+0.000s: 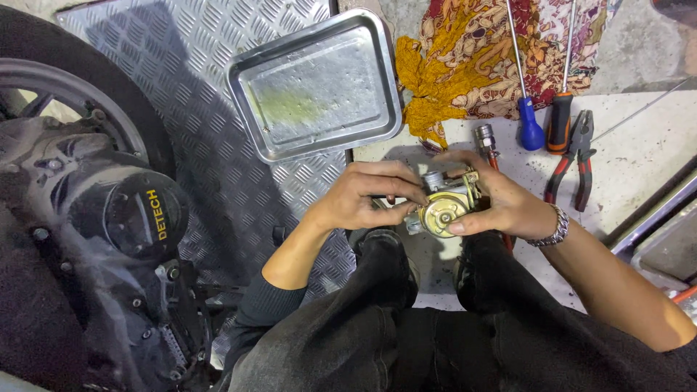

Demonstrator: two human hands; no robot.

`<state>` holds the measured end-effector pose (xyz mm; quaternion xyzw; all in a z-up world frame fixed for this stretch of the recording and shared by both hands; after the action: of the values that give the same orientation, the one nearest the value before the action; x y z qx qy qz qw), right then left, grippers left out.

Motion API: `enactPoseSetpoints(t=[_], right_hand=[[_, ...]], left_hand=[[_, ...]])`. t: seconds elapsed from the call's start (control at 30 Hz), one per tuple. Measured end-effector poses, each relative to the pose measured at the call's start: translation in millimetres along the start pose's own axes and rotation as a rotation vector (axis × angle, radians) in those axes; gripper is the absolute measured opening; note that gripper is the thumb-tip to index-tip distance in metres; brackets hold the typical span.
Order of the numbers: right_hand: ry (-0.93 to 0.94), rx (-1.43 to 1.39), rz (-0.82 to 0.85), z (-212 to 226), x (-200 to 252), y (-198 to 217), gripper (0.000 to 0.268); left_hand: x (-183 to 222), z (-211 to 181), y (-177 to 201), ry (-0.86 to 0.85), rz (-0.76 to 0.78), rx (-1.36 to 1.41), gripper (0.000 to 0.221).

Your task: The person assembles a motorcycle carburetor by hand, inserting a spring and attaching a brass float bowl. They then use a blue-handled screwdriver to tighten the bowl onto the carburetor body.

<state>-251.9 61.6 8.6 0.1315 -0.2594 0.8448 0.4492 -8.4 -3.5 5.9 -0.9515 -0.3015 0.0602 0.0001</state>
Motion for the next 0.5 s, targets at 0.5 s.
enactPoseSetpoints(t=[0.5], right_hand=[[-0.057,0.117,0.073,-12.8,3.7,5.3,0.098]], left_hand=[[1.9,0.6,-1.1,0.066,0.047,0.089,0.015]])
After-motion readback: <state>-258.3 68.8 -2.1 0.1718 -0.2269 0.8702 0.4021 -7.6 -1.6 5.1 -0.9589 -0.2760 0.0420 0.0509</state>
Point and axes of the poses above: each hand's wrist, its own x-axis away from the middle knuckle, its own y-axis out of the back of the hand, z = x × y, the point moved 1 cm from there along -x, towards the middle knuckle, and after that the axes turned 3 degrees about z, right-handed, at the moved point
